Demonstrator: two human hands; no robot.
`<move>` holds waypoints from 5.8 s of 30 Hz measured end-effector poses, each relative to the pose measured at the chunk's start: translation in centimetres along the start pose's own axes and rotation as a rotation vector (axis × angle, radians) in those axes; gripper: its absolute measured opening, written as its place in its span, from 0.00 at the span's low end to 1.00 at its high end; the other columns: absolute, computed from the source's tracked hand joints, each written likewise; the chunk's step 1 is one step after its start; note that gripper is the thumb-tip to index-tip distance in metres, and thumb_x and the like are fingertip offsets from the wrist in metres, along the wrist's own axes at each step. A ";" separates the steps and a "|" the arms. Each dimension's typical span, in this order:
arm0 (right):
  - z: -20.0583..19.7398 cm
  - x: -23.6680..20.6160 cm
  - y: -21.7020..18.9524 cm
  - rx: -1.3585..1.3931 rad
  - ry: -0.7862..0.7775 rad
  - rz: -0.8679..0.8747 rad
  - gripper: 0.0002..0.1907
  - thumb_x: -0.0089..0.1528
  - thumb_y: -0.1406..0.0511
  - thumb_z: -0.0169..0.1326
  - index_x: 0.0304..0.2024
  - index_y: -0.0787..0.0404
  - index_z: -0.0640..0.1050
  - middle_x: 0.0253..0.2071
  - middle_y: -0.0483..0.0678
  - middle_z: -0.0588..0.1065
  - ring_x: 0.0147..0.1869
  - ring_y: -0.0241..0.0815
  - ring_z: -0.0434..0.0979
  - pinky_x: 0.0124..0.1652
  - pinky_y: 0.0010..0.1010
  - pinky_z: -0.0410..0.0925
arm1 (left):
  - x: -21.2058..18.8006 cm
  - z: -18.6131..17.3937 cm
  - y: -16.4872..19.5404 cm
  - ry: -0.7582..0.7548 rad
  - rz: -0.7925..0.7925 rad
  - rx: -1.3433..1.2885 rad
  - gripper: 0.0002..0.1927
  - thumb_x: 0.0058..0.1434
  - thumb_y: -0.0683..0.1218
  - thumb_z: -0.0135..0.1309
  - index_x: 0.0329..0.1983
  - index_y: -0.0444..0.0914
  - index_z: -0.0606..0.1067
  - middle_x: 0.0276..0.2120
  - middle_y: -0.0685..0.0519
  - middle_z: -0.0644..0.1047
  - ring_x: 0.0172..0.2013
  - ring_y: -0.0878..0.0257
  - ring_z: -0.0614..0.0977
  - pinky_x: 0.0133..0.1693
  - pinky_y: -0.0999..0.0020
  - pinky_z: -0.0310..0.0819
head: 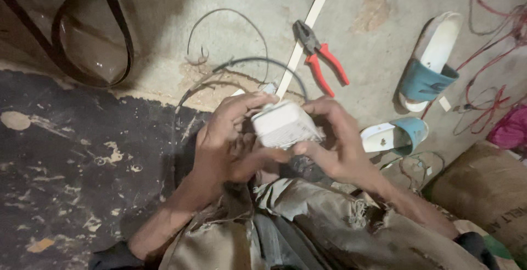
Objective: The person sits on the floor and repeatedly strikes a white plastic electrical component with a pair of pliers. They rotate the component to hit different sides and edges, then set the pliers down and briefly handle a bag of materials.
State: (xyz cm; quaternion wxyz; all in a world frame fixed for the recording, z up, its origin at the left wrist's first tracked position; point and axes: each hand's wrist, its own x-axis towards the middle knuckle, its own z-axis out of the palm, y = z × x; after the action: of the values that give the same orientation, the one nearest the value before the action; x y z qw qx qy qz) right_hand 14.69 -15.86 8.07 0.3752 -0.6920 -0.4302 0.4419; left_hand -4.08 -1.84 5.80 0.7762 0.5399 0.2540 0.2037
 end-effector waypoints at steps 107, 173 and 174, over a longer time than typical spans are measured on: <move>-7.1 -1.6 -0.3 0.063 -0.628 0.385 0.22 0.66 0.54 0.51 0.55 0.60 0.74 0.41 0.46 0.78 0.43 0.39 0.79 0.40 0.34 0.73 | 0.0 -7.8 -0.1 0.373 0.848 0.943 0.35 0.60 0.74 0.55 0.27 0.38 0.72 0.22 0.56 0.67 0.22 0.63 0.71 0.24 0.64 0.66; -6.3 -1.9 -4.7 -0.254 -0.496 -0.096 0.15 0.60 0.62 0.58 0.49 0.58 0.76 0.50 0.51 0.76 0.60 0.51 0.75 0.53 0.41 0.70 | -0.7 -6.8 3.3 0.139 0.712 0.871 0.27 0.54 0.60 0.69 0.31 0.32 0.74 0.22 0.53 0.68 0.22 0.60 0.72 0.24 0.62 0.61; -6.3 -1.9 -4.7 -0.292 -0.496 -0.072 0.15 0.58 0.64 0.58 0.48 0.58 0.76 0.49 0.50 0.76 0.60 0.51 0.75 0.53 0.42 0.70 | -0.6 -6.7 3.5 0.130 0.725 0.869 0.28 0.54 0.61 0.68 0.30 0.31 0.74 0.21 0.53 0.68 0.21 0.60 0.71 0.24 0.62 0.60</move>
State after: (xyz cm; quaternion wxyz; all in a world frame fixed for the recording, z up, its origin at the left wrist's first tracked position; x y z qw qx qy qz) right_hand 18.88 -16.85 14.94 0.1703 -0.5937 -0.5920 0.5177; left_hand -8.84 3.89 7.27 0.3460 0.8487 0.1601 0.3666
